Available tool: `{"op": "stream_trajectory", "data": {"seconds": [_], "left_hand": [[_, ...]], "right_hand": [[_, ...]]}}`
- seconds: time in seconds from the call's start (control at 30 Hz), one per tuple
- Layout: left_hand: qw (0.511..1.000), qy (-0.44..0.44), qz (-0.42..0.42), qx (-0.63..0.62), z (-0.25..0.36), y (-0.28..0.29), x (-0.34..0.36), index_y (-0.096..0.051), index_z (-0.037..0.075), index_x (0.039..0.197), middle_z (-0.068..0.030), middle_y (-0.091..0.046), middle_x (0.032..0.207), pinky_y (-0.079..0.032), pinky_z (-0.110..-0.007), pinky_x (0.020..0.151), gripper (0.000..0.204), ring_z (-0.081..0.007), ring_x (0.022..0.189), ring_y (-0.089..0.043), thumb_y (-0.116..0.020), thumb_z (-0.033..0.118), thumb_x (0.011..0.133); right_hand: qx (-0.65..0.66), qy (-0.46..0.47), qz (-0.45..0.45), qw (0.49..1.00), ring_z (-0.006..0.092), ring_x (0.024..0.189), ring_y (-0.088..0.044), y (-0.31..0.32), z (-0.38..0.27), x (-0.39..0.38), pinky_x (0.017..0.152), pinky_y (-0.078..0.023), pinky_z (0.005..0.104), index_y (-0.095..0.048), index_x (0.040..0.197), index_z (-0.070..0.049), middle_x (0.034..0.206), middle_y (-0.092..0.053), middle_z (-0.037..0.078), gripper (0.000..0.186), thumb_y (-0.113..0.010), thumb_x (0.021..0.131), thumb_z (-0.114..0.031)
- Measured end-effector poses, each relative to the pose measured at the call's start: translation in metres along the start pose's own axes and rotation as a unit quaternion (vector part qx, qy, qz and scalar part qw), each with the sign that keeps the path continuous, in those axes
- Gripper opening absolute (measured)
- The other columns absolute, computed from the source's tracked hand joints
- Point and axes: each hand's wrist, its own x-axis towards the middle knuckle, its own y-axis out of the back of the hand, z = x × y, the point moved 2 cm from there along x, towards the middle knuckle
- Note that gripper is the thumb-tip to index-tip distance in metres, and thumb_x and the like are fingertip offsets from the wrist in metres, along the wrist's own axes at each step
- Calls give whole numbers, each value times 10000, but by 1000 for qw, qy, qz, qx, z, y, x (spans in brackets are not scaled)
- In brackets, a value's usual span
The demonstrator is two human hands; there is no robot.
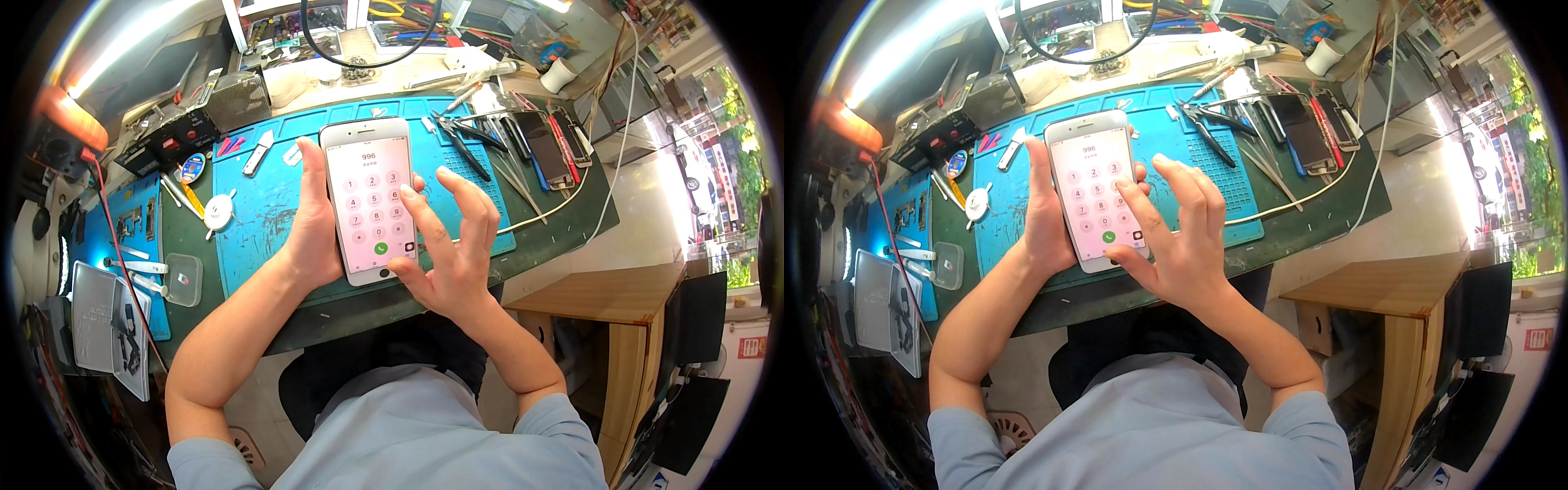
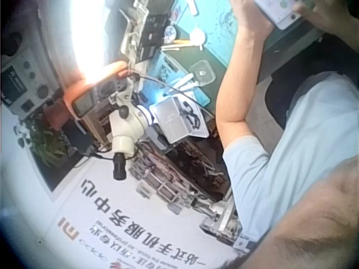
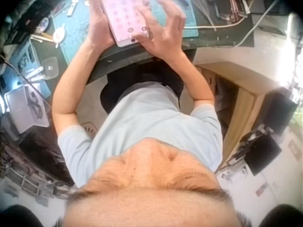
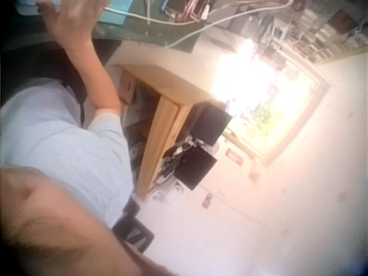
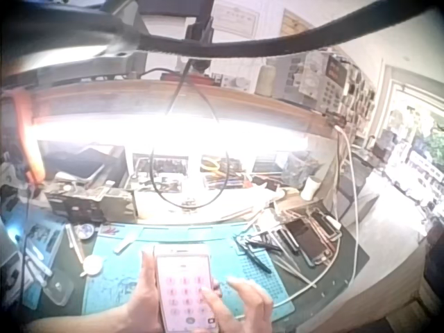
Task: The person uses a metal spudger to pry open the screen of a white smartphone. They then test the device's functionality by navigating the touchscreen interface, opening the dialer, and checking the camera. Finally, they remove the screen assembly to expose the internal components.
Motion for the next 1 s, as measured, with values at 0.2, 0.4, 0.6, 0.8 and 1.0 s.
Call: {"op": "stream_trajectory", "data": {"seconds": [0.2,0.4,0.6,0.8,1.0], "left_hand": [[999,9,-1,36,0,1,0,-420,107,1531,-152,-630,1297,-577,-463,999,1146,-265,1179,-661,-275,986,812],[999,13,-16,41,-2,3,1,-427,106,1525,-148,-630,1282,-577,-419,994,1141,-250,1165,-661,-281,986,813],[999,13,3,32,-2,1,0,-492,67,1461,-155,-667,1268,-603,-437,954,1178,-257,1147,-691,-224,1000,793],[1000,8,0,21,-1,0,1,-482,28,1460,-192,-669,1250,-606,-448,950,1207,-290,1114,-702,-222,999,793],[1000,5,5,20,-1,0,0,-487,33,1456,-190,-672,1235,-605,-451,953,1195,-289,1118,-700,-222,995,799]], "right_hand": [[-5,3,-2,1000,370,1311,-435,-4,3,2,1101,-337,491,-666,1361,-70,1467,-463,231,707,-487,1017,-661],[-7,-9,4,1000,373,1325,-422,-5,3,2,1105,-331,490,-660,1374,-71,1470,-454,235,717,-476,1019,-666],[-11,-1,5,1000,374,1311,-437,-3,0,2,1103,-343,488,-691,1342,-106,1463,-468,227,688,-472,1017,-672],[15,27,13,999,371,1308,-423,-3,-3,1,1112,-358,514,-707,1321,-160,1449,-488,204,597,-547,997,-635],[11,25,17,999,372,1311,-420,-3,-5,1,1113,-358,512,-703,1329,-166,1459,-480,208,583,-550,999,-622]]}}
